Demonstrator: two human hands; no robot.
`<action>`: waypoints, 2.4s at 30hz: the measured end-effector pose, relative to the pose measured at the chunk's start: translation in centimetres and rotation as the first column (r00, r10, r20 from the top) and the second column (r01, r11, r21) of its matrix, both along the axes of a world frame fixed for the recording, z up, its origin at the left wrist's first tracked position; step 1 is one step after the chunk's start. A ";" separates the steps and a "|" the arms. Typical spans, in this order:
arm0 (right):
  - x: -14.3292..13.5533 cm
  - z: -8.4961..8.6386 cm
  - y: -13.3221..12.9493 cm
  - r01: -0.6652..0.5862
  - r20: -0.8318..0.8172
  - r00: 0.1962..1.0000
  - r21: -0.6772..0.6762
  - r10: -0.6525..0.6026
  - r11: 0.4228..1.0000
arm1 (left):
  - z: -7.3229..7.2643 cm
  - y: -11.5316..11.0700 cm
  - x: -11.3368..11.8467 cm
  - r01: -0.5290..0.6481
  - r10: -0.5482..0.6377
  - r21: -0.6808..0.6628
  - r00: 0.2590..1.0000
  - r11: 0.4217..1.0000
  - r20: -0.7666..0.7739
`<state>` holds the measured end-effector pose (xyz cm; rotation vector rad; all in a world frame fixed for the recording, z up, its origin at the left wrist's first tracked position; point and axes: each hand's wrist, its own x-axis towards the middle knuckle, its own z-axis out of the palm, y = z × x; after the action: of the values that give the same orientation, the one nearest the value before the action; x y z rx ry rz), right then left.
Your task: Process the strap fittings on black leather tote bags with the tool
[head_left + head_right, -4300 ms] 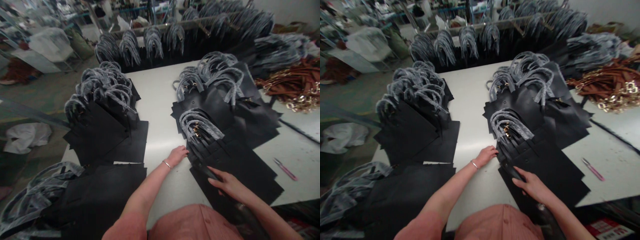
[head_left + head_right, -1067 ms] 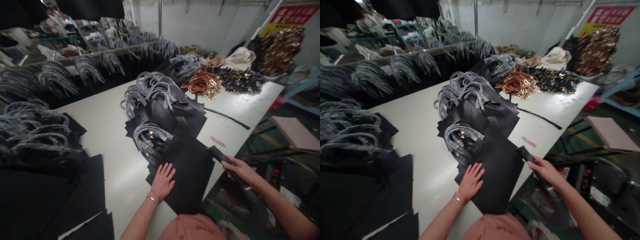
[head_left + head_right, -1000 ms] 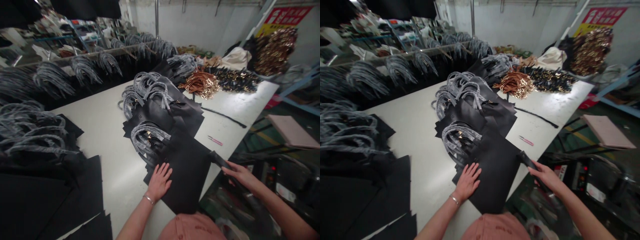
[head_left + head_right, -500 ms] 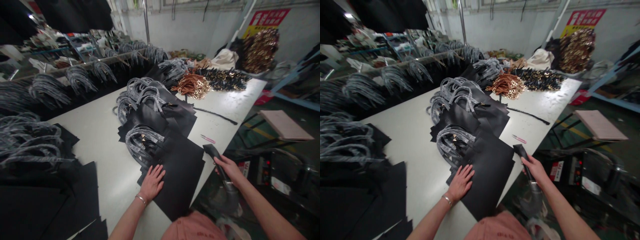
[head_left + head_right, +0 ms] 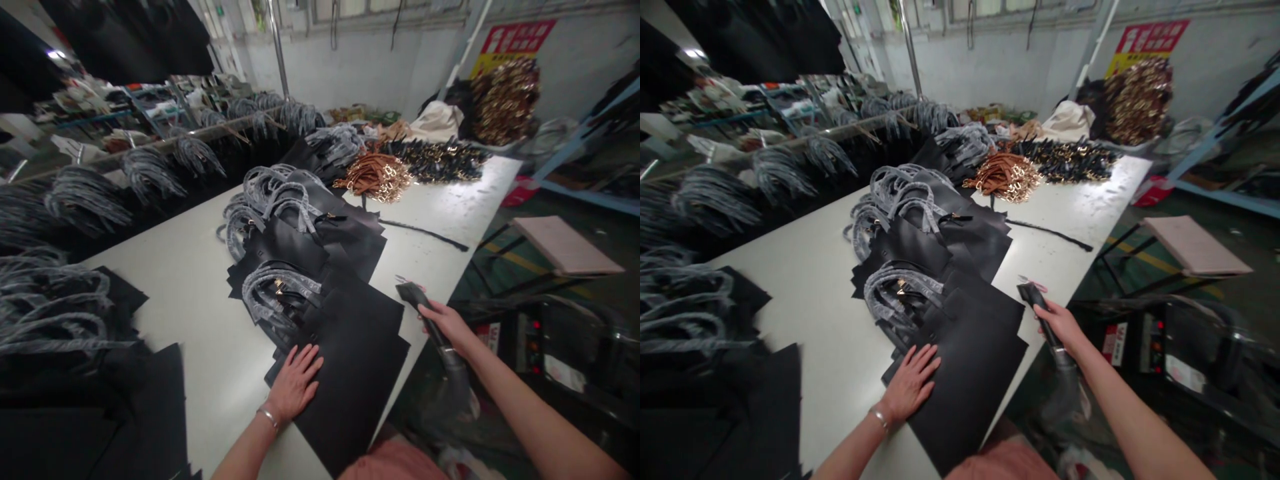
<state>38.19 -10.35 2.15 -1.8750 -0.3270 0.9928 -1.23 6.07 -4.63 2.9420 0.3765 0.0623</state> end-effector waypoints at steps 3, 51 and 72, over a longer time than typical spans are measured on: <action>0.4 0.1 -1.1 0.018 0.010 1.000 0.014 -0.018 1.000 | 0.4 -0.5 3.0 -0.103 0.104 -0.039 0.994 0.994 0.032; 4.3 0.3 -0.2 -0.430 -0.285 0.869 -0.034 0.404 0.902 | 0.1 0.0 24.9 -0.017 0.036 -0.175 0.994 0.984 0.105; 4.8 1.9 -2.5 -0.332 -0.133 0.938 -0.074 0.321 0.940 | 0.1 -0.6 25.0 -0.044 0.055 -0.157 0.996 0.987 0.068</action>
<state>43.01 -12.82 4.03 -1.8726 -0.5413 1.3595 23.78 5.52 -4.52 2.7688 0.4234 0.1385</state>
